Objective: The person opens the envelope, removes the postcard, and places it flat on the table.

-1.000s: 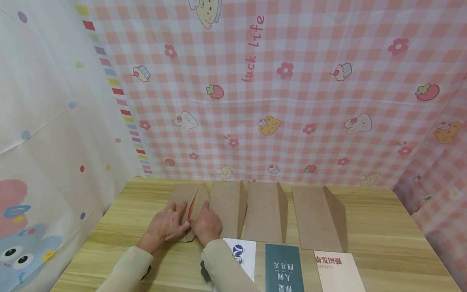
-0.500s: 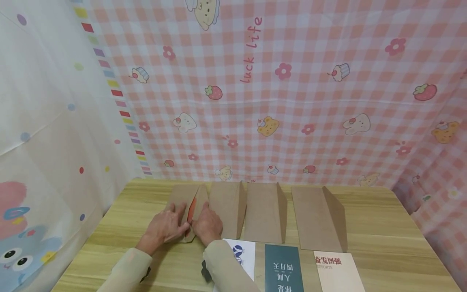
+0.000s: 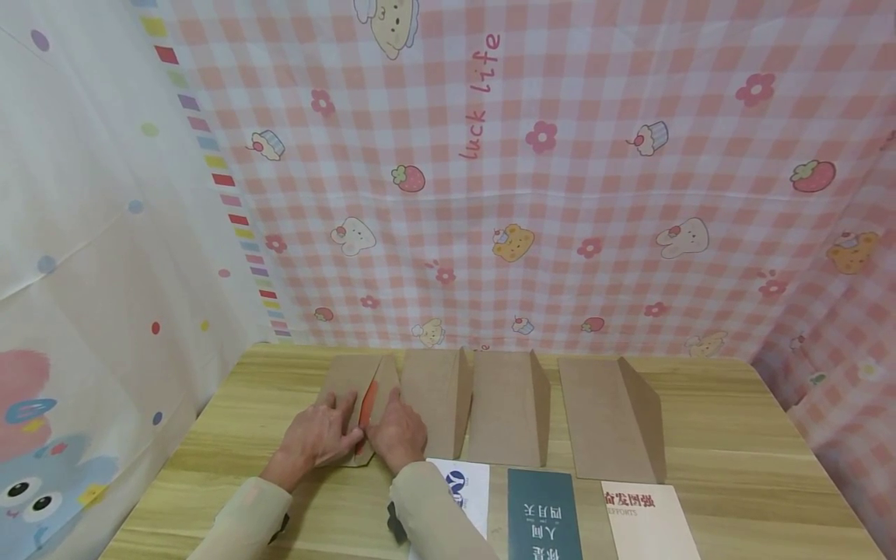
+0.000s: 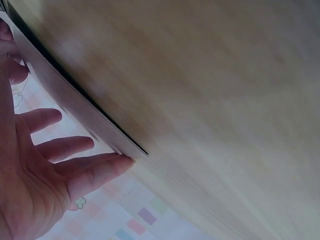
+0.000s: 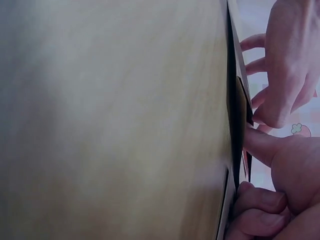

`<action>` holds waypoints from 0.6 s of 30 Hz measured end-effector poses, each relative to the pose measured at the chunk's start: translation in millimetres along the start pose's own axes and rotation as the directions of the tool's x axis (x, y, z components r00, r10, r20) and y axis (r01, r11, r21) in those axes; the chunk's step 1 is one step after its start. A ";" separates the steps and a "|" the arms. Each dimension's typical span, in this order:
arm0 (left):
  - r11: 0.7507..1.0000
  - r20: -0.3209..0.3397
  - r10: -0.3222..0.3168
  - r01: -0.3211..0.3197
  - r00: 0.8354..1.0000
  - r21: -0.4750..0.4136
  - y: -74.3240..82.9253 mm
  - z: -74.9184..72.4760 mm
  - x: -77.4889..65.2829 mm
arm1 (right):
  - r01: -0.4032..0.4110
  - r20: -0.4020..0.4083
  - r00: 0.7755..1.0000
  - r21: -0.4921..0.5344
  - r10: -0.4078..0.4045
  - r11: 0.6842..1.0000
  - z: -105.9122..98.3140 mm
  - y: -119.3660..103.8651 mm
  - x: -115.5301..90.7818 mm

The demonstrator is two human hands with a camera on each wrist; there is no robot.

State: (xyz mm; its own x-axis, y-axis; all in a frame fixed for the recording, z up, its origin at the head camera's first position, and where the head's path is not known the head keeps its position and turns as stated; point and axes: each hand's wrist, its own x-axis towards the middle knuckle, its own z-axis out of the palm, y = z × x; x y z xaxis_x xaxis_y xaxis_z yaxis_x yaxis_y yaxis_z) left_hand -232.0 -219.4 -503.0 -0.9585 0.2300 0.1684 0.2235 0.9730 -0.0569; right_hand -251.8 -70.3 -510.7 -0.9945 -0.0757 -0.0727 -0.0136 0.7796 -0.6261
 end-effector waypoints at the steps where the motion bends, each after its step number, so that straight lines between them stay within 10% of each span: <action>1: 1.000 -0.002 0.001 -0.001 1.000 0.002 0.1 -0.1 -0.1 | -0.001 0.001 1.000 0.002 0.001 1.000 0.0 0.1 0.3; 18: 0.998 0.068 -0.043 0.040 0.997 0.051 6.7 2.9 -1.7 | 0.011 0.051 0.999 0.141 -0.018 0.990 -6.3 7.2 0.0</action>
State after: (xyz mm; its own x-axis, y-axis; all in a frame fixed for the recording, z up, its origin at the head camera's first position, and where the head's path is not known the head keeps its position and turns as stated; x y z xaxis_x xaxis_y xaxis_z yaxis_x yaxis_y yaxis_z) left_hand -229.4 -213.3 -506.5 -0.9771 0.1860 0.1036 0.1757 0.9793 -0.1005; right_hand -252.6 -60.8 -510.3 -0.9875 -0.1216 -0.1006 -0.0098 0.6832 -0.7301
